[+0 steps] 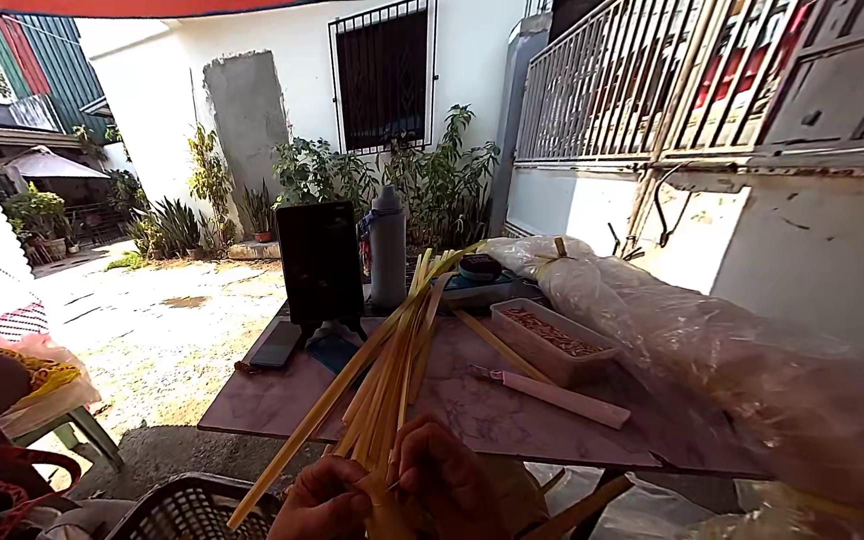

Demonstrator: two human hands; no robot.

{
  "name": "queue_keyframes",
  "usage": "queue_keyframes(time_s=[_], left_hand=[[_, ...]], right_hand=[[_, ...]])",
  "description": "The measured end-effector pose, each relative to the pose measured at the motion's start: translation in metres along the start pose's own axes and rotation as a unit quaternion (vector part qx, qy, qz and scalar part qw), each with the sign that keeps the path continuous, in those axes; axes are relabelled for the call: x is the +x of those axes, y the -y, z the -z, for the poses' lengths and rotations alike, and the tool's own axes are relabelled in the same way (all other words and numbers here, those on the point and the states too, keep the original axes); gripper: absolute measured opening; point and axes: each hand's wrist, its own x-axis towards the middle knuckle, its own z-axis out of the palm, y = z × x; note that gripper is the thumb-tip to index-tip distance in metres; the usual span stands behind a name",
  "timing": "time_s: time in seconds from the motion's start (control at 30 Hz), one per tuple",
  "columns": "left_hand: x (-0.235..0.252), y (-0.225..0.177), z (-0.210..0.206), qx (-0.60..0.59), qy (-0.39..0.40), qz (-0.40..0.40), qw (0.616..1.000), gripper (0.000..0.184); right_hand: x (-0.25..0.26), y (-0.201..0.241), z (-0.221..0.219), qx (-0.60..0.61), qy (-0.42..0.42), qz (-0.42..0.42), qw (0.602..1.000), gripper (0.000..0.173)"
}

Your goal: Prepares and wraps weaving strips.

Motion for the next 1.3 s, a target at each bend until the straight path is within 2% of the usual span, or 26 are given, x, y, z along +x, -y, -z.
queue_keyframes(time_s=[0.3, 0.5, 0.7, 0.87, 0.93, 0.97, 1.0, 1.03, 1.07, 1.13, 1.17, 1.2, 1.23, 1.3], left_hand=[[0.002, 0.002, 0.003, 0.005, 0.021, 0.003, 1.0, 0.016], [0.003, 0.007, 0.005, 0.001, 0.038, 0.017, 0.999, 0.017], [0.004, 0.006, 0.004, 0.026, 0.002, 0.055, 0.998, 0.014], [-0.003, 0.005, 0.014, 0.056, -0.052, 0.092, 0.993, 0.013], [-0.005, -0.001, 0.02, 0.089, -0.07, 0.131, 0.985, 0.008], [-0.007, -0.006, 0.023, 0.099, -0.074, 0.149, 0.981, 0.007], [-0.01, -0.011, 0.027, 0.104, -0.081, 0.159, 0.978, 0.008], [-0.014, -0.017, 0.03, 0.11, -0.094, 0.16, 0.976, 0.01], [-0.017, -0.022, 0.031, 0.114, -0.114, 0.154, 0.975, 0.015], [-0.018, -0.028, 0.031, 0.101, -0.171, 0.121, 0.973, 0.026], [-0.016, -0.03, 0.029, 0.085, -0.201, 0.101, 0.971, 0.03], [-0.013, -0.03, 0.026, 0.067, -0.231, 0.083, 0.967, 0.032], [-0.01, -0.03, 0.023, 0.052, -0.259, 0.067, 0.962, 0.033], [-0.002, -0.026, 0.016, 0.04, -0.304, 0.047, 0.951, 0.031]], right_hand=[[-0.001, 0.003, -0.004, -0.069, -0.009, 0.026, 0.997, 0.028], [-0.007, -0.002, -0.009, -0.057, -0.024, 0.026, 0.998, 0.03], [-0.007, 0.0, -0.008, -0.06, -0.013, 0.03, 0.998, 0.026], [-0.008, -0.01, 0.003, 0.027, 0.028, -0.015, 0.999, 0.014], [0.002, -0.016, 0.025, -0.073, 0.048, -0.043, 0.995, 0.018], [0.009, -0.021, 0.044, -0.179, 0.043, -0.067, 0.981, 0.018], [0.018, -0.029, 0.068, -0.294, 0.038, -0.101, 0.95, 0.016], [0.026, -0.038, 0.096, -0.392, 0.043, -0.154, 0.906, 0.015], [0.032, -0.048, 0.125, -0.465, 0.06, -0.233, 0.852, 0.024], [0.039, -0.065, 0.173, -0.55, 0.124, -0.393, 0.726, 0.045], [0.036, -0.073, 0.188, -0.57, 0.158, -0.438, 0.677, 0.048], [0.032, -0.079, 0.196, -0.58, 0.188, -0.458, 0.647, 0.047], [0.027, -0.082, 0.2, -0.588, 0.206, -0.454, 0.637, 0.046], [0.017, -0.08, 0.203, -0.599, 0.192, -0.402, 0.665, 0.041]])
